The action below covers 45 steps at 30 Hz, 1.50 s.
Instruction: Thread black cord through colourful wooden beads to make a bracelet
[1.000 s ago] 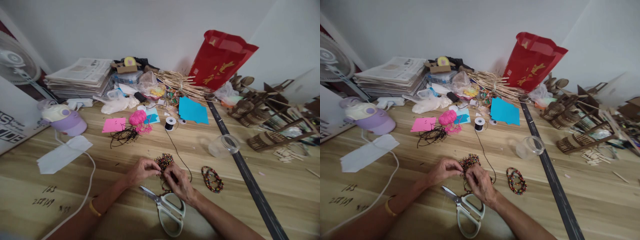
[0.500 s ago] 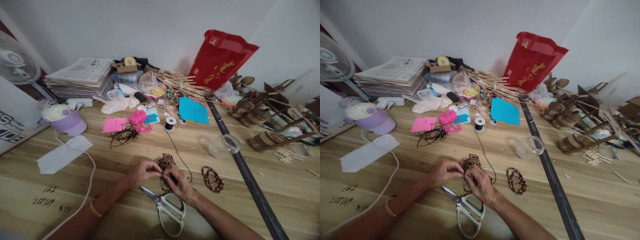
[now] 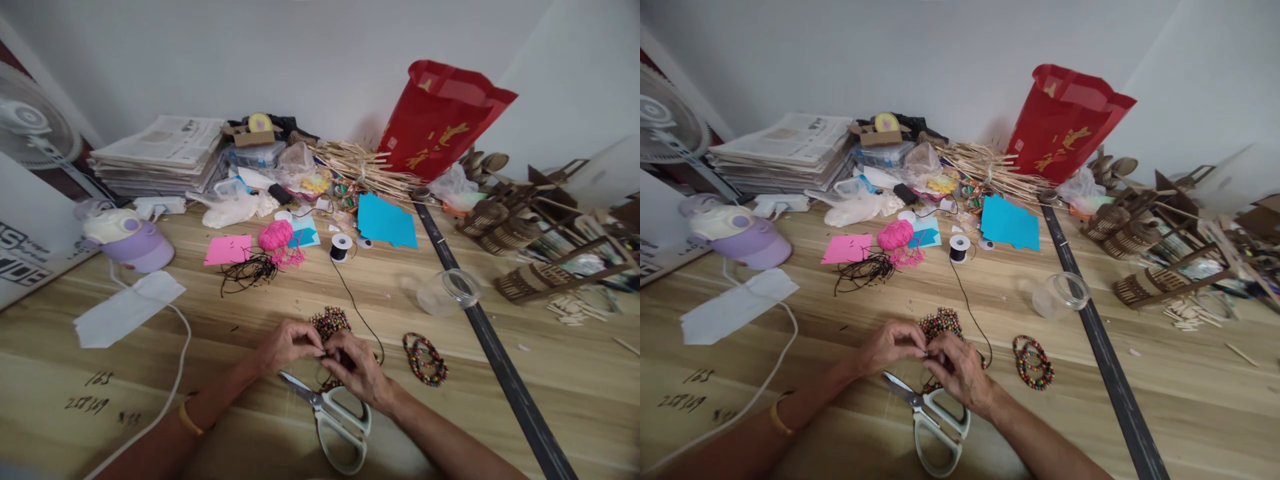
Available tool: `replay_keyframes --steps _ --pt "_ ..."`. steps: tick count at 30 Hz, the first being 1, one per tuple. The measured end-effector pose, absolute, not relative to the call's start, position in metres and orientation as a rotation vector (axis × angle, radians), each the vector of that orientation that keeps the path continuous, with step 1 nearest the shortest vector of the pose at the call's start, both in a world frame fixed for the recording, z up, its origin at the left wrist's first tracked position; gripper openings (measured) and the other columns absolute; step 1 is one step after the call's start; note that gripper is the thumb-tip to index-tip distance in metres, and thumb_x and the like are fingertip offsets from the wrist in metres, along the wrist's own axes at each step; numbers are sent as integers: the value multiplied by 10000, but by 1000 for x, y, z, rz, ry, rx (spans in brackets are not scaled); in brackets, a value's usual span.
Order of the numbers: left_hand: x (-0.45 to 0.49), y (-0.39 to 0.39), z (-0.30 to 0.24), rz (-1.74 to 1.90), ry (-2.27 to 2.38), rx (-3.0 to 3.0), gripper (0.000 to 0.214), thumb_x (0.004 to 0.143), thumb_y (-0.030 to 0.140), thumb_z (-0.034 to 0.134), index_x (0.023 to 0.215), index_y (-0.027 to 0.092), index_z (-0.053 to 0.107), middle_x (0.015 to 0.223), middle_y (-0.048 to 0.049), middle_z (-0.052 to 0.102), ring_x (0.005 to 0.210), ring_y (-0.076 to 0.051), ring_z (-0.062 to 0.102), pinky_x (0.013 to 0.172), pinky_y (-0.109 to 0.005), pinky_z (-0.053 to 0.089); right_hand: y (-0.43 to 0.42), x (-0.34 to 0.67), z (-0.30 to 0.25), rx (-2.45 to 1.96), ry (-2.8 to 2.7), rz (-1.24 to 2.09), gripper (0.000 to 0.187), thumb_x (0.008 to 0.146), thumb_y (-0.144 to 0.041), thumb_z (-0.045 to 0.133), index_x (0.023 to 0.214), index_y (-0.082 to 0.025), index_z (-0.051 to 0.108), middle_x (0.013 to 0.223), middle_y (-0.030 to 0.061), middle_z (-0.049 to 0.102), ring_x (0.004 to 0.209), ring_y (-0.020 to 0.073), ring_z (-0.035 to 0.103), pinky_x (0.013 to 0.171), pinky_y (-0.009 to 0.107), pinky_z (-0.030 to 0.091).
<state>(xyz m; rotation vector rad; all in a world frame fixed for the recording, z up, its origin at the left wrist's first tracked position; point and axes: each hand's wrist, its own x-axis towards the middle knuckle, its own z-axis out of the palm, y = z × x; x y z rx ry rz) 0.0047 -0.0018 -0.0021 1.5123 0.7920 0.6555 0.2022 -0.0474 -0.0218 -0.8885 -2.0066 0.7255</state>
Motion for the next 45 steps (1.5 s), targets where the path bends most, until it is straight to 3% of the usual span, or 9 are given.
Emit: replay_keyframes --steps 4,10,14,18,29,37,45 --pt "4 -1 2 684 753 1611 154 738 290 711 700 140 711 746 -57 691 740 -160 611 732 -258 458 -48 202 -15 -886 -2070 711 39 898 -215 526 864 -199 536 764 35 557 670 151 532 577 256 424" --pt "2 -1 3 767 740 1581 220 748 343 708 693 130 696 727 -54 672 728 -159 602 728 -265 454 -51 204 -11 -816 -2129 674 182 844 -277 545 696 -207 464 646 -4 494 591 139 487 546 257 380" --pt "4 -4 4 778 721 1633 193 753 326 710 700 140 709 725 -49 670 720 -150 602 722 -256 449 -51 203 -17 -906 -2058 710 147 867 -318 594 822 -199 521 716 10 539 613 135 508 551 249 405" --pt "6 -6 4 758 732 1688 176 755 316 712 698 149 713 733 -51 675 724 -154 607 726 -261 455 -50 201 -21 -889 -2006 767 38 920 -230 531 943 -201 540 763 24 592 657 137 552 599 247 451" --pt "6 -5 6 783 745 1769 158 768 287 702 706 143 718 731 -60 678 725 -155 609 717 -259 457 -47 201 -21 -835 -1944 818 86 902 -251 582 965 -207 543 867 58 616 811 171 608 697 273 505" --pt "6 -5 2 802 719 1810 199 780 318 690 707 136 718 720 -60 669 712 -151 598 706 -262 455 -49 199 -22 -929 -1904 862 62 913 -249 550 882 -195 548 746 22 585 673 132 562 598 224 466" --pt "5 -3 5 826 761 1822 166 782 268 682 690 132 705 711 -57 662 715 -154 598 712 -265 451 -46 200 -17 -895 -1923 827 97 937 -209 506 910 -194 598 796 51 616 750 159 584 671 264 491"
